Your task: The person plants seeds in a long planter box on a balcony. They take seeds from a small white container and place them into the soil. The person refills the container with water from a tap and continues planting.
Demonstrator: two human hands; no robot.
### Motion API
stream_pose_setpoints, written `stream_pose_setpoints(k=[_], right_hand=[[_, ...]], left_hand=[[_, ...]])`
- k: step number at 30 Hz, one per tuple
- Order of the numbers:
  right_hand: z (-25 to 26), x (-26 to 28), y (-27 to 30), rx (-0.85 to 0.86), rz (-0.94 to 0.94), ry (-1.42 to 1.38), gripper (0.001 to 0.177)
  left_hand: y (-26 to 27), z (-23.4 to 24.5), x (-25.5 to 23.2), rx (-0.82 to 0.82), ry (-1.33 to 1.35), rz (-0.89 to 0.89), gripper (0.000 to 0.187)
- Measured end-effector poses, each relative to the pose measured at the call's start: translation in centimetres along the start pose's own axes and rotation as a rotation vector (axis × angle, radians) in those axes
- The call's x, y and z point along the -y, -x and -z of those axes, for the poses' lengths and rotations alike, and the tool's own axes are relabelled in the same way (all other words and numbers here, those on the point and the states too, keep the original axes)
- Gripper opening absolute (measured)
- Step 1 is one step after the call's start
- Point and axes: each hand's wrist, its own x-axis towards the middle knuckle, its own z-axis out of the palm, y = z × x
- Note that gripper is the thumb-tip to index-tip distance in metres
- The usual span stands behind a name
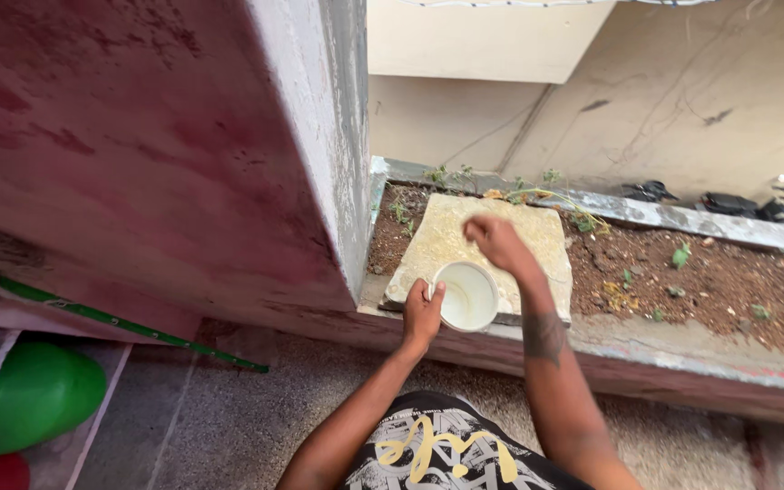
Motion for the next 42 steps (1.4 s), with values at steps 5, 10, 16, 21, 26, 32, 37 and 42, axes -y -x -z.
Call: stream_pose_setpoints(k=[5, 10, 16, 21, 26, 32, 37, 42], right_hand=[[-5.2, -5.5, 4.9, 0.113, 0.011, 0.177, 0.020], [-5.4, -4.1, 7.6, -0.298, 0.081, 0.132, 0.017], [-4.3, -3.8, 10.3, -0.549, 0.034, 0.345, 0.030], [-3.6, -5.2, 12.8, -0.501, 0.108, 0.198, 0.067], [-2.7, -9.1, 12.2, -0.363, 0.135, 0.248, 0.058], [1.6, -10.7, 11.5, -0.209, 0.139, 0.119, 0.094], [1.2, -12.1, 9.0, -0.243, 0.247, 0.138, 0.133], [-0.9, -12.4, 9.4, -0.283, 0.080, 0.142, 0.144]], left_hand=[[-1.9, -0.8, 1.1, 0.060, 0.051, 0.062, 0.042], [-4.5, -3.2, 0.7, 0.193, 0.162, 0.172, 0.040], [-6.0, -6.5, 1.4, 0.229, -0.099, 0.140, 0.040], [-5.1, -6.1, -1.9, 0.010, -0.574, -0.353, 0.045], [-3.3, -7.6, -6.3, 0.031, -0.684, -0.789, 0.026], [-5.4, -11.1, -4.2, 0.404, -0.799, -0.874, 0.017], [-9.0, -14.3, 0.3, 0.640, -1.099, -0.554, 0.034], [-10.8, -17.3, 2.1, 0.850, -1.336, -0.207, 0.057]])
